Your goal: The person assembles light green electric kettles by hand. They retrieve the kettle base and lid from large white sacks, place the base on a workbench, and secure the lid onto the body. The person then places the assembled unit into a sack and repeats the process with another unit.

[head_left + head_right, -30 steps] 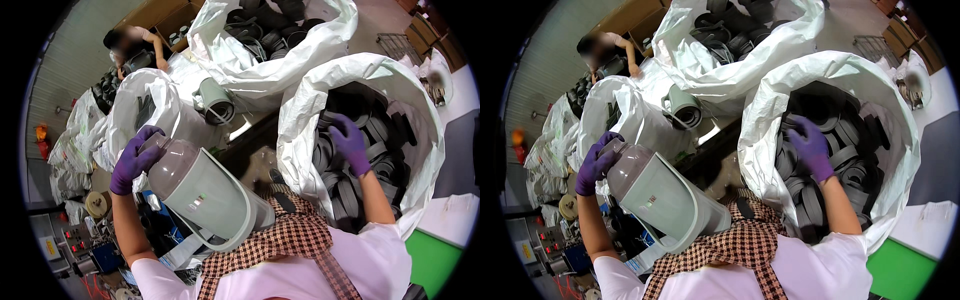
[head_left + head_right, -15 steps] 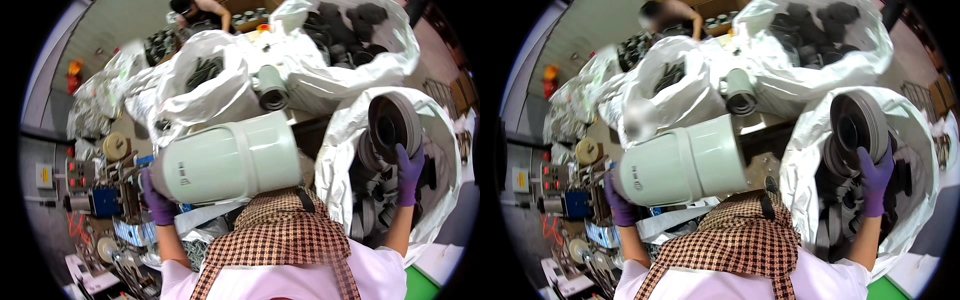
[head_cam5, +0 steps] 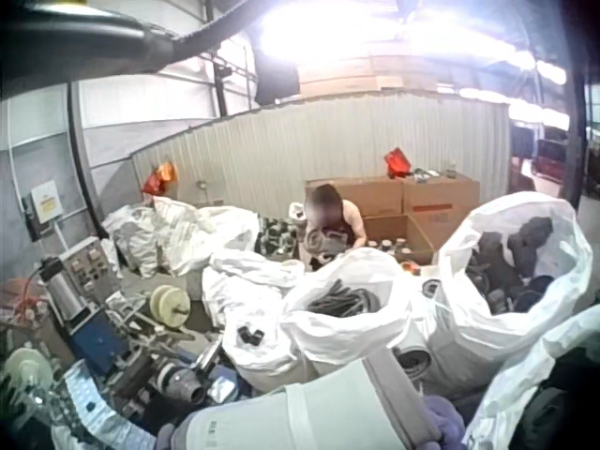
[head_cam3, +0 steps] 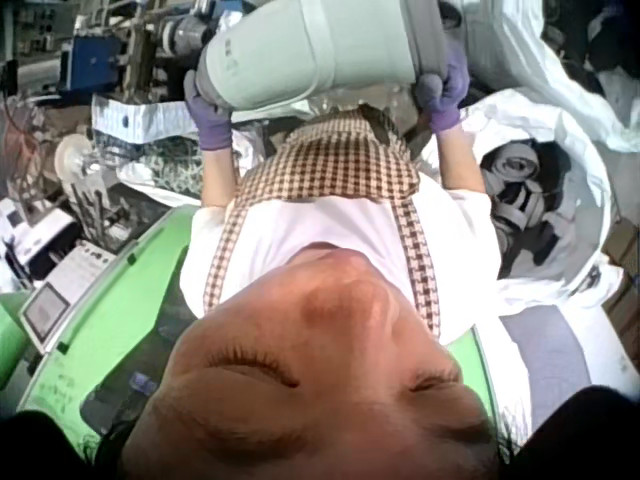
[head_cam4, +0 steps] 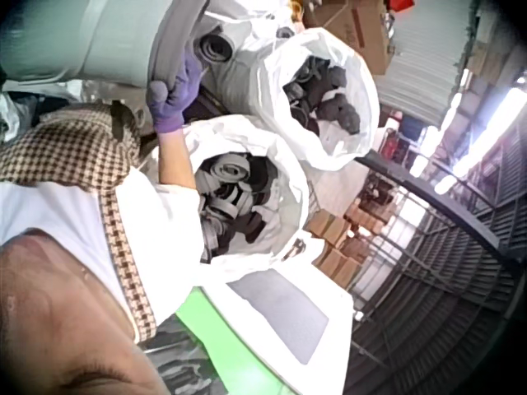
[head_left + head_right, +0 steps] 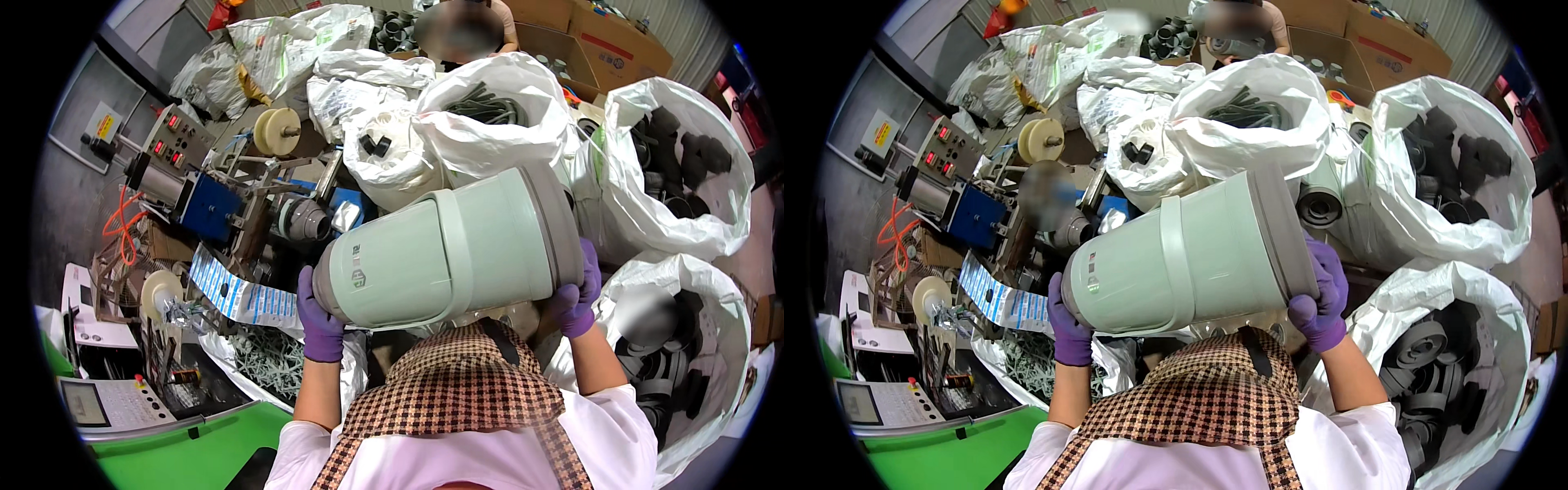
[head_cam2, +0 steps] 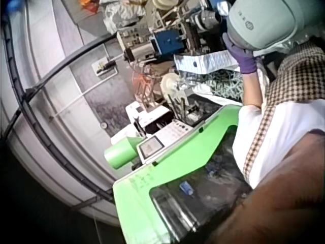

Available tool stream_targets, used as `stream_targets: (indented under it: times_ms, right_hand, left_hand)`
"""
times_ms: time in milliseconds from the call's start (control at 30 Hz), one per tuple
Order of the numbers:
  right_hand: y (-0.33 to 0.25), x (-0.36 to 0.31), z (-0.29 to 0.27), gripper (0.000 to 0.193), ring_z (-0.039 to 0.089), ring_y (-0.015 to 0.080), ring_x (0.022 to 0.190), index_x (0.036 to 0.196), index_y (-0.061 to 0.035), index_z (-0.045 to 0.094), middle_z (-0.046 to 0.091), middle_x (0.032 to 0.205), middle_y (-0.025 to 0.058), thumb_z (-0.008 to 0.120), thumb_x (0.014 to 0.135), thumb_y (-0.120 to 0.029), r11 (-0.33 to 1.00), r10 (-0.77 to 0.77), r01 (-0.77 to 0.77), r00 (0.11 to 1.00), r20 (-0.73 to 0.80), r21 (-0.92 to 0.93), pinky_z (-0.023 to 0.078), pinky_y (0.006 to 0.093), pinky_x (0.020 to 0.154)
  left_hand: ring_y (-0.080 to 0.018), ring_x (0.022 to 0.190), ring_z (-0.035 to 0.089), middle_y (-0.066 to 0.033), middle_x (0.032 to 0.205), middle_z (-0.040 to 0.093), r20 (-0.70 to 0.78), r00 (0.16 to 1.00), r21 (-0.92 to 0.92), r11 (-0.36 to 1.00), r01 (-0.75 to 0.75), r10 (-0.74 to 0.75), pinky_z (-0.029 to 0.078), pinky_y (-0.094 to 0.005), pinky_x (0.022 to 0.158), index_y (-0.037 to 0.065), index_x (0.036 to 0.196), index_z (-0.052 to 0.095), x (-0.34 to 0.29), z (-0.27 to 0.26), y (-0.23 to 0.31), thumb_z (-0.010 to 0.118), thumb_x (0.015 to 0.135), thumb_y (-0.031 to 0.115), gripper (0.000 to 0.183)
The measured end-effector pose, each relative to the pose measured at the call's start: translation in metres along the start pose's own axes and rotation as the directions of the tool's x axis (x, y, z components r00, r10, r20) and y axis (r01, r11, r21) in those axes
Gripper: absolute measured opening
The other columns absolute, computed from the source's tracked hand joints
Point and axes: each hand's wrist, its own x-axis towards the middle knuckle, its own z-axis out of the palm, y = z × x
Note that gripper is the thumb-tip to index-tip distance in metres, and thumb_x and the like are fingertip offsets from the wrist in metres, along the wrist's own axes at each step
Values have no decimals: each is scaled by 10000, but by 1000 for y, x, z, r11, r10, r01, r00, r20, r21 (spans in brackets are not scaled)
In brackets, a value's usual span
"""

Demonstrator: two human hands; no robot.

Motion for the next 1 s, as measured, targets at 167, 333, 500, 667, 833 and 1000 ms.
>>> stream_targets:
  times_ms: [167,333,500,667,833,1000]
  right_hand:
    - [9,-10,20,651,642,329,1024,1261,52,603,644,1164,210,421,1026,-528,959,278,-274,959,-48,77,500,384,896]
    - [80,-39,28,561,567,236,1185,1383,37,484,575,1333,134,339,1080,-412,767,629,-635,773,86,97,439,363,1010]
    - [155,11,2,556,420,228,1379,1511,-14,316,414,1518,133,423,1065,-328,706,584,-461,809,-74,537,344,374,1144]
    - [249,188,-82,566,485,301,1338,1445,-87,478,497,1473,108,404,1038,-474,349,737,-197,662,-138,916,372,471,1145]
    - [422,258,-87,628,497,322,1325,1438,-138,487,495,1475,131,463,973,-559,118,788,-193,616,26,974,378,507,1126]
    - [639,196,-65,625,480,298,1323,1415,-134,498,501,1473,88,409,965,-558,362,879,-301,426,-215,882,365,457,1109]
  left_hand:
    - [-251,1157,598,-131,1270,616,-122,990,109,992,-58,71,465,-387,1014,19,1239,575,17,21,48,538,1001,202,301]
    - [-256,1123,593,-169,1253,604,93,883,479,757,-444,459,455,-383,982,-33,1199,608,49,98,158,500,986,251,371]
    - [-264,1243,540,-180,1360,552,208,870,-121,894,-431,447,414,-382,1047,-47,1333,544,128,217,199,380,1045,329,502]
    - [-217,1333,470,-134,1400,536,231,606,-289,648,-705,762,301,-388,1159,0,1358,515,206,366,225,431,1044,353,479]
    - [-208,1221,510,-140,1325,534,455,755,-279,881,-383,472,375,-325,1053,28,1181,595,141,412,139,510,923,102,282]
    - [-224,1034,632,-147,1149,588,539,825,398,813,-425,168,578,-358,855,-28,1170,615,79,371,37,510,1007,-2,196]
